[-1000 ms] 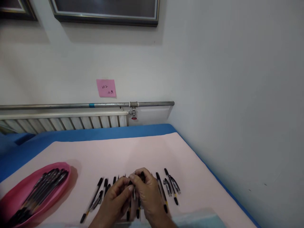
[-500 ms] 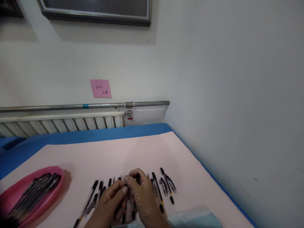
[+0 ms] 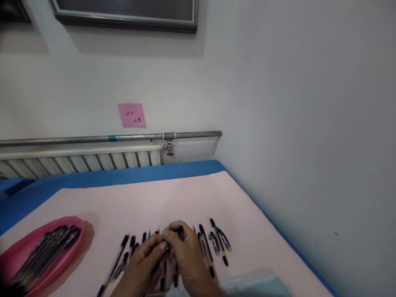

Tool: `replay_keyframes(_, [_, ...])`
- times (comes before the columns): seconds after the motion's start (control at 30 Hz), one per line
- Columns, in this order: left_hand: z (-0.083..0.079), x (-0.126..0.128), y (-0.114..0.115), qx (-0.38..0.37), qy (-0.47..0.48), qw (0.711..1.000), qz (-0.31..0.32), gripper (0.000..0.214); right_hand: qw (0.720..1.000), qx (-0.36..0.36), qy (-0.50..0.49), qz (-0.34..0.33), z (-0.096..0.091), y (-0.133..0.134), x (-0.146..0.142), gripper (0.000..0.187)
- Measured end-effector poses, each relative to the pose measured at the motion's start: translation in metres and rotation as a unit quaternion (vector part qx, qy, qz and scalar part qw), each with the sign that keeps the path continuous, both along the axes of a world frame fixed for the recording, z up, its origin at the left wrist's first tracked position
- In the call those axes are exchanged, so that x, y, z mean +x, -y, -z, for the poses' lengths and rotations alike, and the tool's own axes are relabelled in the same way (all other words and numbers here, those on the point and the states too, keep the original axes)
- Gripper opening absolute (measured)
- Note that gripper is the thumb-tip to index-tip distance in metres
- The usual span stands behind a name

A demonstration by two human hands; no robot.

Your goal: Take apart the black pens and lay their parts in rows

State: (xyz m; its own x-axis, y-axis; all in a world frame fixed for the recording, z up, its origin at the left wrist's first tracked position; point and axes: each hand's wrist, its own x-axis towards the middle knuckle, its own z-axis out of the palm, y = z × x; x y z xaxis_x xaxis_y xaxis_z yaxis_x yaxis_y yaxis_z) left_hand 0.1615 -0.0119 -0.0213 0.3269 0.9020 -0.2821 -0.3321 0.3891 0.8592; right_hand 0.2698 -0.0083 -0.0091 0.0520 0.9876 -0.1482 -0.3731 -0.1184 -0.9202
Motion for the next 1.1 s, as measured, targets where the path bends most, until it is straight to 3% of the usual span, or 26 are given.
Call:
replay_keyframes(0.17, [0.004,0.000,-0.002,-0.024,0.034,0.999,0.008,0.044,0.999,0.013,-0.029,-0.027,-0.001,-0.001,0.004,0.026])
replay_keyframes(0.27, [0.002,0.000,0.000,-0.054,0.006,0.998,-0.006,0.046,0.998,0.002,-0.032,-0.052,-0.004,-0.001,0.004,0.026])
replay_keyframes(0.47, [0.010,0.001,0.001,0.033,-0.029,0.999,-0.027,0.043,1.000,0.002,-0.026,-0.009,-0.004,-0.001,0.003,0.024])
replay_keyframes(0.73, [0.000,-0.001,0.002,0.016,-0.064,0.998,0.008,0.048,0.997,-0.022,-0.051,-0.055,-0.006,-0.002,0.008,0.029])
replay_keyframes(0.93, [0.002,-0.003,0.000,0.056,-0.105,0.993,0.002,0.049,0.999,-0.029,-0.035,-0.017,-0.005,-0.001,0.002,0.026])
replay_keyframes(1.1, [-0.004,-0.004,0.001,-0.013,-0.060,0.998,0.009,0.046,0.998,-0.025,-0.043,-0.050,-0.006,-0.001,0.006,0.025])
